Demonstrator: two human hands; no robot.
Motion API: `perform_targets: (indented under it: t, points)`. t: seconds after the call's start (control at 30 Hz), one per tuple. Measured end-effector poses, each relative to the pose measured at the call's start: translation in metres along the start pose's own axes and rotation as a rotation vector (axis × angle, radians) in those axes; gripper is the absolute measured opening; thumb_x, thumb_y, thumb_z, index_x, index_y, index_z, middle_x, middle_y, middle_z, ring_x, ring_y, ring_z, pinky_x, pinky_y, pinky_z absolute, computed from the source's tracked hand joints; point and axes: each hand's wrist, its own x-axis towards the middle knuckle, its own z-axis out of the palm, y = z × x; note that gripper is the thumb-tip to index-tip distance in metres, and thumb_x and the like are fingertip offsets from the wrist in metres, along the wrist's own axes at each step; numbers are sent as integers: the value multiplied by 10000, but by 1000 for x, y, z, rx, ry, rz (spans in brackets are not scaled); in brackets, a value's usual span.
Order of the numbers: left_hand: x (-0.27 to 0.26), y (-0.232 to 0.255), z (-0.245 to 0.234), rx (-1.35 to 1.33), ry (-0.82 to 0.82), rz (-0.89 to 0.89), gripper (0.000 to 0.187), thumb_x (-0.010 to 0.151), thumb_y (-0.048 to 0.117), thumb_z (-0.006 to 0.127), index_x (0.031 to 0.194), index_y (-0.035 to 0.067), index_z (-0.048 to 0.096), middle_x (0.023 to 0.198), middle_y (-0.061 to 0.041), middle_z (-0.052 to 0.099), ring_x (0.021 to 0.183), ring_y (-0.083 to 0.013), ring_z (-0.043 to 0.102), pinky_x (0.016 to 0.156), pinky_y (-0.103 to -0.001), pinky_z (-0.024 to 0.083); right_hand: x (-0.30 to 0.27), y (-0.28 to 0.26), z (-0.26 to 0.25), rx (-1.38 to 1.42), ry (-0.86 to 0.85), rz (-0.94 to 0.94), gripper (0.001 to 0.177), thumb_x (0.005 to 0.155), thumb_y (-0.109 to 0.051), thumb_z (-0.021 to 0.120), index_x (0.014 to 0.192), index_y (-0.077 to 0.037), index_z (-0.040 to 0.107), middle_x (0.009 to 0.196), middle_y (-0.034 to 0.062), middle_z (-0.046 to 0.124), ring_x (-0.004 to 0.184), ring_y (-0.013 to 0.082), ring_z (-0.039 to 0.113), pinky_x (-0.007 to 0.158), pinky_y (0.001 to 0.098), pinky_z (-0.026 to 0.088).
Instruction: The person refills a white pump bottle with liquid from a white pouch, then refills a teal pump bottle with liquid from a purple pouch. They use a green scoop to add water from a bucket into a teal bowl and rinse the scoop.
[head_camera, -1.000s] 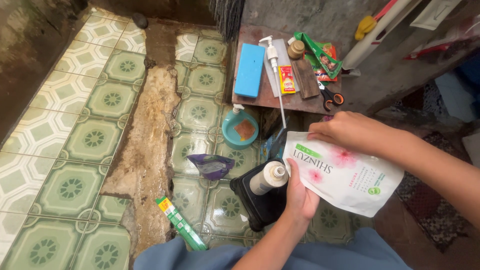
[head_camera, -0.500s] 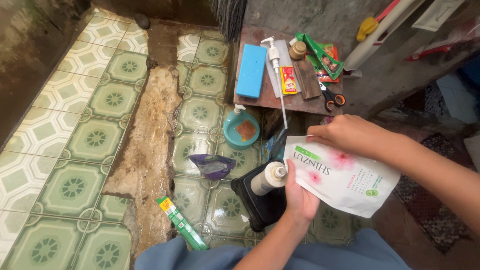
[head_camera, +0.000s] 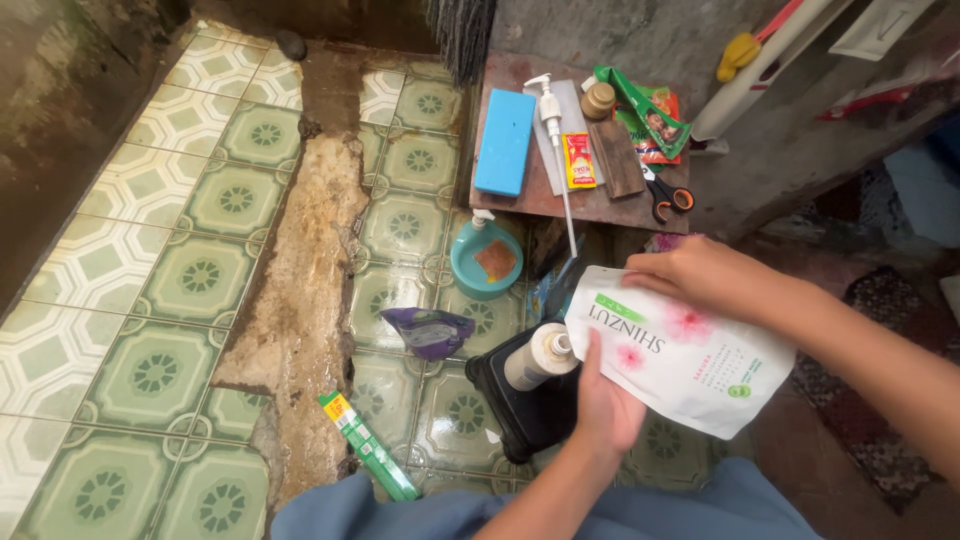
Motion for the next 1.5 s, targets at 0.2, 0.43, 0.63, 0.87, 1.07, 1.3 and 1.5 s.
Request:
perform_targets:
  t: [0.2, 0.43, 0.63, 0.87, 1.07, 1.3, 1.5]
  points:
    - [-20, -14, -2, 171, 2, -1, 666, 983, 105, 653, 1549, 28, 310, 1551, -168, 455, 1447, -315, 455, 1224, -524, 367, -2, 37, 33, 74, 55, -53, 306, 938, -388, 607, 1018, -122, 733, 778, 165, 727, 652, 351, 699, 607, 448, 546]
    - [-31, -16, -10, 291, -31, -65, 644, 952, 3, 656, 1523, 34, 358, 1506, -149, 501, 1401, -289, 508, 1195, -496, 417, -19, 60, 58, 221, 102, -28, 280, 928, -334, 620, 1062, -125, 749, 731, 154, 707, 541, 272, 644, 571, 387, 522]
    - [-34, 6, -9, 565, -27, -79, 615, 915, -19, 725, 1462, 8, 446, 1404, -123, 598, 1312, -246, 588, 1128, -416, 482, -37, 78, 110, 533, 213, 180, 276, 986, -286, 621, 991, -36, 738, 661, 77, 680, 617, 102, 572, 556, 333, 493]
    - [-32, 53, 21, 1485, -258, -77, 664, 876, 31, 776, 1462, -1, 465, 1353, -92, 626, 1245, -147, 587, 1061, -333, 498, -56, 71, 154, 1084, 749, 173, 331, 1096, -266, 529, 1186, 19, 672, 994, 14, 703, 857, 59, 597, 756, 256, 517]
    - [-22, 84, 21, 1733, -344, 3, 600, 899, 58, 775, 1440, -1, 522, 1322, -124, 670, 1223, -176, 619, 1050, -337, 506, -65, 85, 181, 1661, 566, -13, 593, 952, -174, 650, 1479, -60, 402, 1358, 79, 591, 1188, 179, 600, 988, 366, 524]
    - [-2, 94, 56, 1728, -273, -27, 575, 878, 48, 764, 1404, 3, 535, 1289, -96, 675, 1183, -154, 620, 1008, -325, 521, -64, 57, 131, 1487, 185, 0, 1073, 612, 71, 851, 1532, -85, 322, 1427, 73, 543, 1294, 196, 541, 1070, 411, 470]
    - [10, 100, 79, 1800, -300, 46, 704, 753, 88, 880, 1375, 0, 562, 1255, -119, 721, 1168, -174, 660, 1018, -328, 532, -53, 47, 127, 1398, 262, 2, 861, 653, 90, 839, 1418, -33, 465, 1318, 82, 636, 1188, 179, 625, 999, 380, 538]
